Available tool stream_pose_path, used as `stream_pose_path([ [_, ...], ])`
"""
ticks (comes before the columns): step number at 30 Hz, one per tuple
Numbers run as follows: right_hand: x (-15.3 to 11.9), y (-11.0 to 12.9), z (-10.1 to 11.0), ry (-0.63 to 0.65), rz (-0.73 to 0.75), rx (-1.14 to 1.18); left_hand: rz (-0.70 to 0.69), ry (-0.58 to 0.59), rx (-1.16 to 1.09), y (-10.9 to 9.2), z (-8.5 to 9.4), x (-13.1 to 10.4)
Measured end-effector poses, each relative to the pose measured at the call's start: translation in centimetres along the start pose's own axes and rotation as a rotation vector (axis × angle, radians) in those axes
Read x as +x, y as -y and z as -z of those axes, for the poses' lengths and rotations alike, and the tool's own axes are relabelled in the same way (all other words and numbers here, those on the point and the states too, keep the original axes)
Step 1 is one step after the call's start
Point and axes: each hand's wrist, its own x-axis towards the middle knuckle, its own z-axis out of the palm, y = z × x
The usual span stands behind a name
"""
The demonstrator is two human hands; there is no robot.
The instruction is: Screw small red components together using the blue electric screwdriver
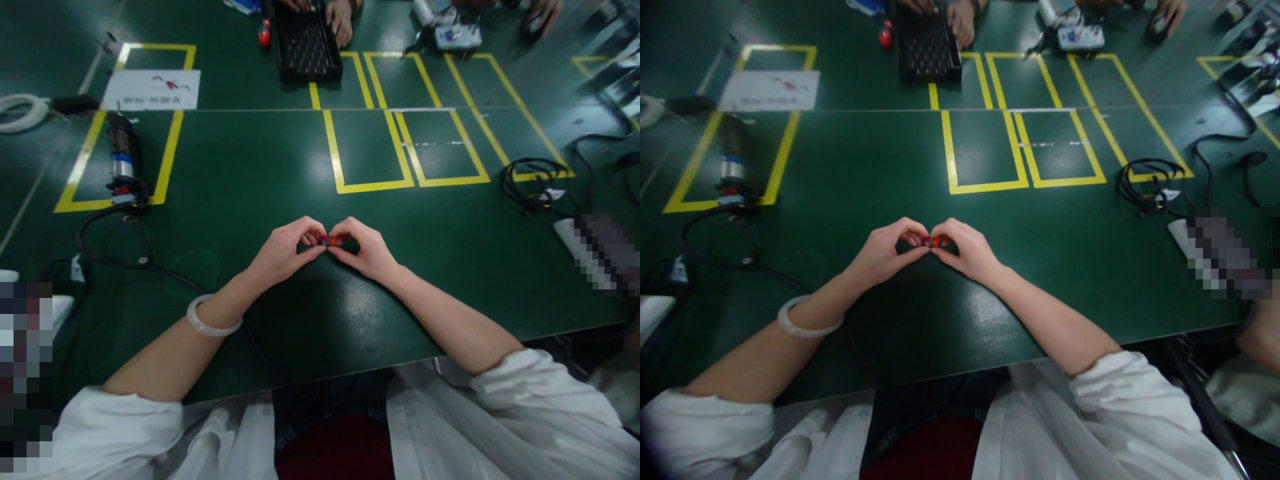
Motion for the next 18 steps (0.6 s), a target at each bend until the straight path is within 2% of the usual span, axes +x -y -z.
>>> stream_pose_path([
  [18,0.11,-0.21,0.16,0.016,-0.062,-0.006,0.034,0.013,-0.007,-0.48,0.23,0.14],
])
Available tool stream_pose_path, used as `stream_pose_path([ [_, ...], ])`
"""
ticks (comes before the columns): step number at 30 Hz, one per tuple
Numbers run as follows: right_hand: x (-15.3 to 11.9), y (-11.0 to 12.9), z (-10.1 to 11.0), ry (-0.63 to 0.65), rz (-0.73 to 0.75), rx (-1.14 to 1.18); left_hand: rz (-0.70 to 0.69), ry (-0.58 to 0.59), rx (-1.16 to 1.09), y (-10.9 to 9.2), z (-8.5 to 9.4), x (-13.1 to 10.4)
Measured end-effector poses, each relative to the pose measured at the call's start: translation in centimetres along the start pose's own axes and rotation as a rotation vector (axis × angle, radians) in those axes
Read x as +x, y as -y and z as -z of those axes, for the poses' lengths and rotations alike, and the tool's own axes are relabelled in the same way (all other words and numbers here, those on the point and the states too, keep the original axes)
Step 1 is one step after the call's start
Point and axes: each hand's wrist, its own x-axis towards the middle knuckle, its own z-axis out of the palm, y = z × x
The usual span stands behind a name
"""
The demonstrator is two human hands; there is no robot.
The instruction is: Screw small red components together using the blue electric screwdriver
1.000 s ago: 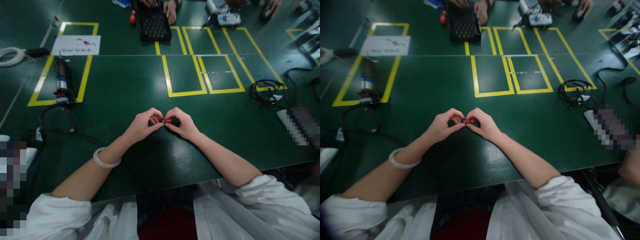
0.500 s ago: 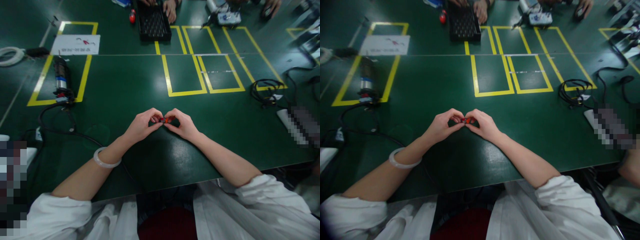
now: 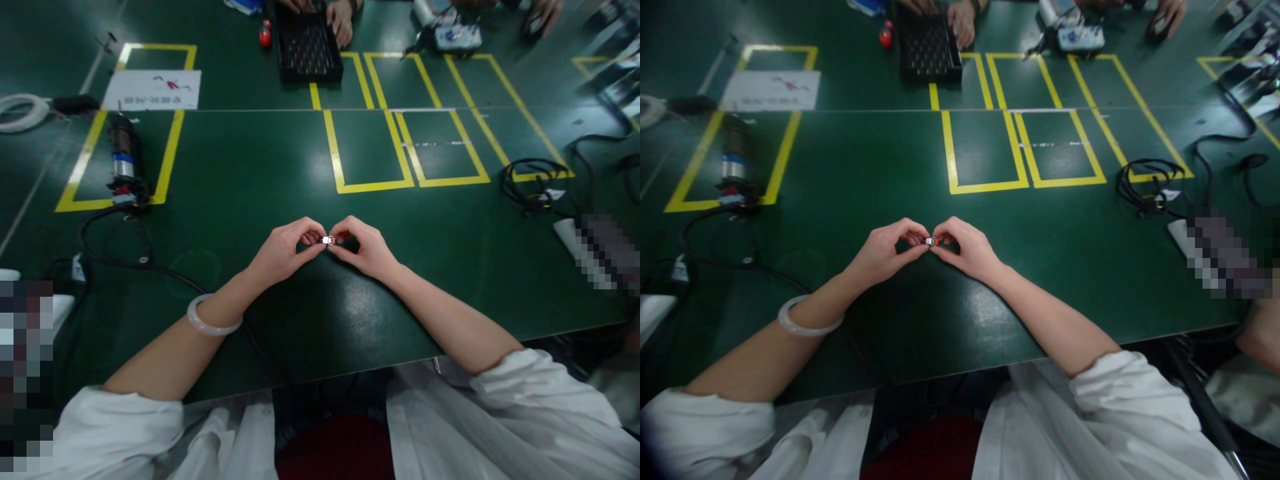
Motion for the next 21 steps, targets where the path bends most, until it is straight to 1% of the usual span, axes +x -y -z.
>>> stream_pose_path([
  [5,0.1,-0.1,0.1,0.003,-0.003,0.008,0.039,0.033,-0.014,0.1,0.1,-0.1],
  [8,0.2,-0.2,0.1,0.000,-0.031,0.021,0.077,0.026,-0.015,0.2,0.3,-0.1],
  [10,0.2,-0.2,0.1,-0.004,-0.051,0.039,0.088,0.011,-0.005,0.3,0.7,0.0],
  [12,0.2,-0.3,0.1,0.001,-0.069,0.057,0.096,-0.014,0.018,0.6,1.6,0.3],
  [14,0.2,-0.4,0.1,0.006,-0.081,0.070,0.106,-0.056,0.071,1.0,3.1,0.6],
  [16,0.2,-0.4,0.1,0.008,-0.085,0.082,0.122,-0.106,0.189,1.7,5.2,0.9],
  [18,0.3,-0.5,0.1,0.012,-0.082,0.090,0.162,-0.166,0.390,2.8,7.9,0.9],
  [19,0.3,-0.5,0.1,0.017,-0.080,0.092,0.204,-0.196,0.509,3.5,9.4,0.6],
  [21,0.3,-0.5,0.1,0.026,-0.082,0.089,0.331,-0.330,0.713,4.9,12.4,-0.3],
])
